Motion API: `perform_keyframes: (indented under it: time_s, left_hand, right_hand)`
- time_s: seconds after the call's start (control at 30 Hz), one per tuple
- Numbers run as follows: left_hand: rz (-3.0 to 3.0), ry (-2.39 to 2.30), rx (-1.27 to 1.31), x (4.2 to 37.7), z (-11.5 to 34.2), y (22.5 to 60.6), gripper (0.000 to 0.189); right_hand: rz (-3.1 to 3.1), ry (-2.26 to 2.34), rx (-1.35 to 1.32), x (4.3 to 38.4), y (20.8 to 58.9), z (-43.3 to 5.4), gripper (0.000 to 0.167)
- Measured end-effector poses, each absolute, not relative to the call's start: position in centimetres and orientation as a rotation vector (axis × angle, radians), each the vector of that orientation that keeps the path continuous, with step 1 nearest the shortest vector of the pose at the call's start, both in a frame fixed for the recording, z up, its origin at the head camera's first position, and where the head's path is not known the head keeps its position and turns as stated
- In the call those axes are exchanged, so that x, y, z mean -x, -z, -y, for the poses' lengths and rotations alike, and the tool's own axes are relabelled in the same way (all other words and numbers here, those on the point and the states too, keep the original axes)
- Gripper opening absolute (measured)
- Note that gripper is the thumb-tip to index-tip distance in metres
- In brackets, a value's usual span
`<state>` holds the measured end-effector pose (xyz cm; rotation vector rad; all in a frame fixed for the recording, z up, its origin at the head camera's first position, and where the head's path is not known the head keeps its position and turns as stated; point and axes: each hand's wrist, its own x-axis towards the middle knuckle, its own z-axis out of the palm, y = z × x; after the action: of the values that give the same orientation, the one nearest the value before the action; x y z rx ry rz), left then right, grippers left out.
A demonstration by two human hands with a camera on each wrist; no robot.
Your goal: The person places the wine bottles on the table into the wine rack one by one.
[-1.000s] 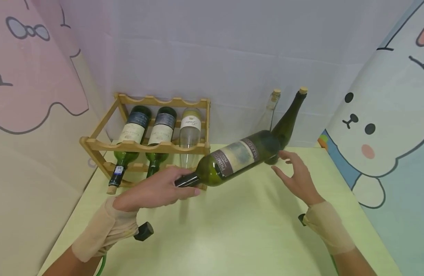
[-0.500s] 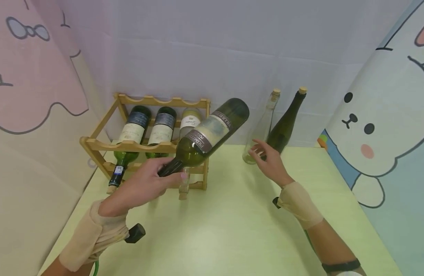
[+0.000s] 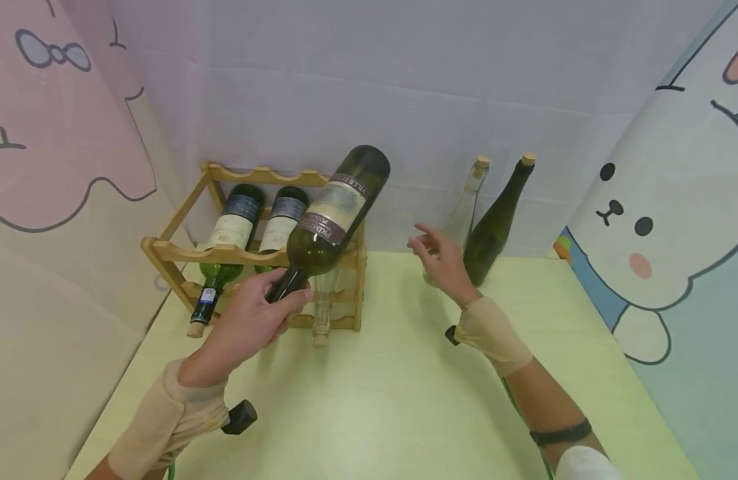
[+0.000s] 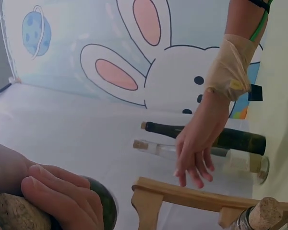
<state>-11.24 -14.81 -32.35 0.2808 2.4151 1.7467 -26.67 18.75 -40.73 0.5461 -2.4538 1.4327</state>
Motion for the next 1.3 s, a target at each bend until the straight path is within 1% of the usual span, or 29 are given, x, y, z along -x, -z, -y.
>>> perform_keyframes:
  time_s: [0.23, 0.53, 0.7, 0.93, 1.13, 1.3]
  left_hand:
    - [-2.329, -1.872, -0.182, 11.0, 14.3, 33.1, 0.025]
    - [-2.255, -1.969, -0.181, 10.5, 13.0, 33.4, 0.022]
    - [-2.199, -2.004, -0.181, 10.2, 12.5, 33.5, 0.024]
    - [-2.11, -2.071, -0.19, 9.7, 12.0, 33.8, 0.033]
    - [-1.989, -2.145, -0.264, 9.2, 11.4, 33.8, 0.035]
    - [-1.961, -2.153, -0.27, 9.2, 11.1, 33.7, 0.036]
  right_hand:
    - [2.451, -1.536, -0.551, 26.8, 39.2, -15.5, 0.05]
    - [2.398, -1.663, -0.562, 26.9, 37.3, -11.9, 0.052]
    - [2.395, -1.704, -0.57, 27.1, 37.0, -10.3, 0.053]
    - [2.334, -1.76, -0.561, 27.2, 37.8, -9.6, 0.045]
    - [2.33, -1.769, -0.57, 27.3, 37.8, -9.7, 0.046]
    - [2.338, -1.781, -0.558, 27.4, 37.9, -9.7, 0.047]
